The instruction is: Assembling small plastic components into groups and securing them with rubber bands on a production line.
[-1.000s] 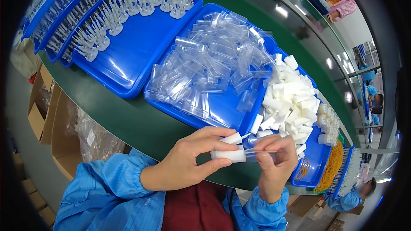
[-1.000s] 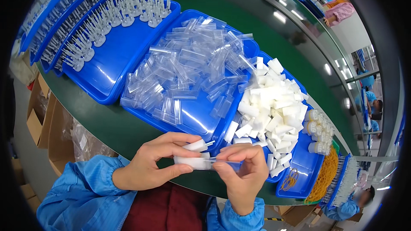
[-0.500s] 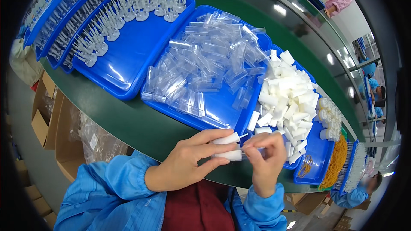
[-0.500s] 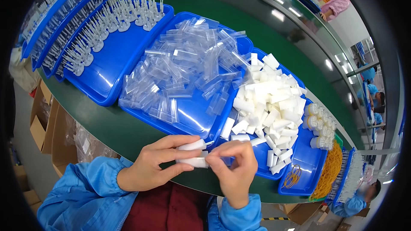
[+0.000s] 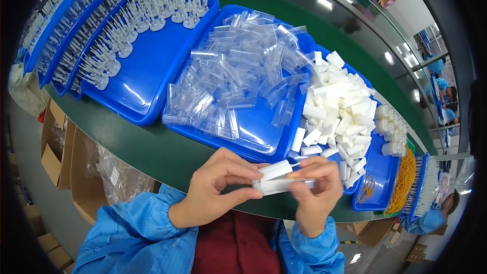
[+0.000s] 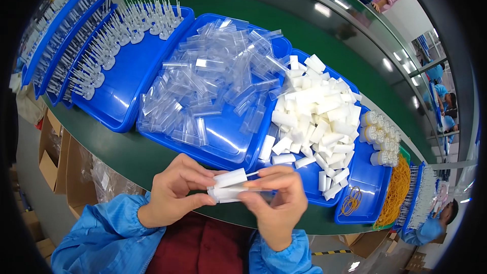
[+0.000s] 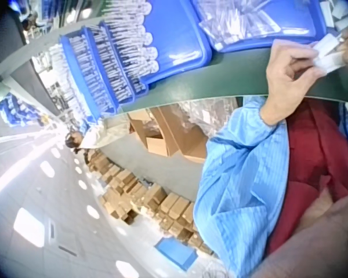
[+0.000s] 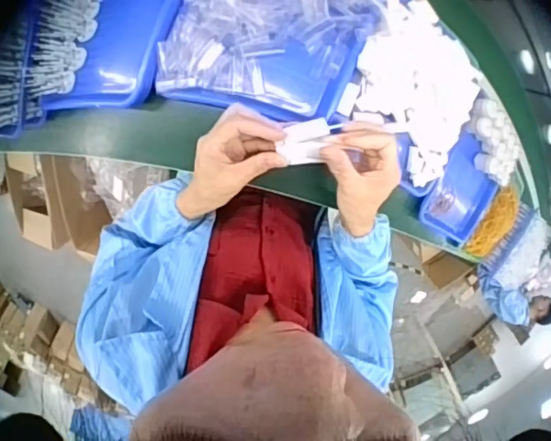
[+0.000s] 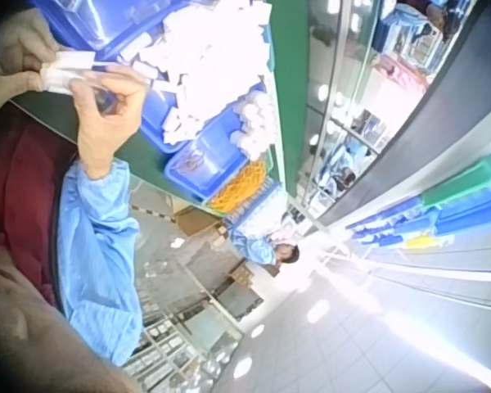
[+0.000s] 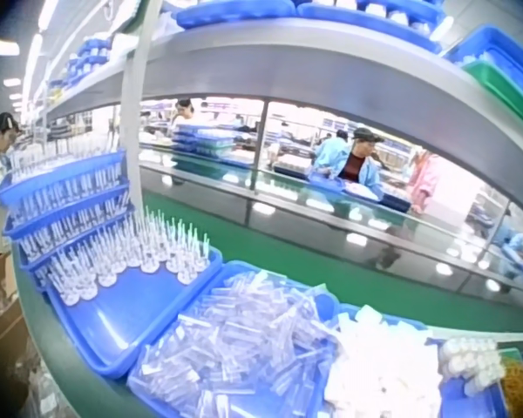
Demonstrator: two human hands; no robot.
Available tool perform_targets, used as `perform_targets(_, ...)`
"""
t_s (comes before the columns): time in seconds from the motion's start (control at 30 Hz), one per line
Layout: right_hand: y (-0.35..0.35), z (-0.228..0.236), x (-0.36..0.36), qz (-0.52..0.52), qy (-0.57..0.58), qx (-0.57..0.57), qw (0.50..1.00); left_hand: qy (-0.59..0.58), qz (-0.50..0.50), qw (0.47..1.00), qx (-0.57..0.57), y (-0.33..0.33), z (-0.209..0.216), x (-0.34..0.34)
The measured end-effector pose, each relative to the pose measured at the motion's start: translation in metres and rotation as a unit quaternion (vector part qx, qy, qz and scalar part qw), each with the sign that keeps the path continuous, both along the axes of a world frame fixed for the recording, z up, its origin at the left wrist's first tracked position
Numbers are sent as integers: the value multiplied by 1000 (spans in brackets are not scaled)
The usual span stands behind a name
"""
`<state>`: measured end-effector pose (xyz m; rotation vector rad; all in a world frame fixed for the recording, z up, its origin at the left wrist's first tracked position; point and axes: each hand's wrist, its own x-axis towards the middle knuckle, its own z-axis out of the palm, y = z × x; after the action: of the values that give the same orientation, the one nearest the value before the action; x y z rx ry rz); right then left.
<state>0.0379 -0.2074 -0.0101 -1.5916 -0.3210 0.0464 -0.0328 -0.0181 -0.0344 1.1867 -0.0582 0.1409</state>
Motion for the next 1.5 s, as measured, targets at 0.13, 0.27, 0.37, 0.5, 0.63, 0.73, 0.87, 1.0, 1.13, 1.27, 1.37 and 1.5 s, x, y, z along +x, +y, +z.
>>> perform_targets(0.13, 7, -2, -8, 36, 72, -7, 997, -42, -4, 997, 59, 3, -7, -4)
perform_targets(0.27, 8, 8, 3, 66, 66, -16, 995, -2, -1, 999, 33, 4, 3, -4)
perform_targets(0.37, 9, 8, 3, 98, -43, -62, 992, 43, -52, 998, 13, 12, 10, 1)
perform_targets(0.5, 8, 3, 17, 195, -115, -112, 968, 98, -113, 988, -50, 23, 4, -2)
perform_targets(0.63, 20, 22, 52, 75, -233, -355, 902, 52, -61, 997, -16, 28, 2, -1)
perform_targets(0.73, 34, 0, 65, 45, -388, -523, 757, 62, -61, 996, -4, 28, 10, -3)
perform_targets(0.87, 40, 8, 50, 105, -372, -489, 782, 48, -39, 998, 14, 39, 8, -10)
perform_targets(1.0, 39, 18, 61, 62, -371, -472, 797, 80, -33, 996, 0, 45, 7, -17)
perform_targets(1.13, 61, 8, 72, 119, -416, -473, 767, 96, -58, 993, -21, 38, 8, -17)
perform_targets(1.27, 62, 16, 77, 132, -394, -489, 767, 84, -50, 995, -23, 37, 10, -16)
perform_targets(1.37, 59, 22, 72, 134, -389, -481, 774, 66, -17, 998, -6, 40, 5, -16)
perform_targets(1.5, 56, 2, 72, 168, -386, -507, 752, 67, -21, 997, -8, 36, 8, -13)
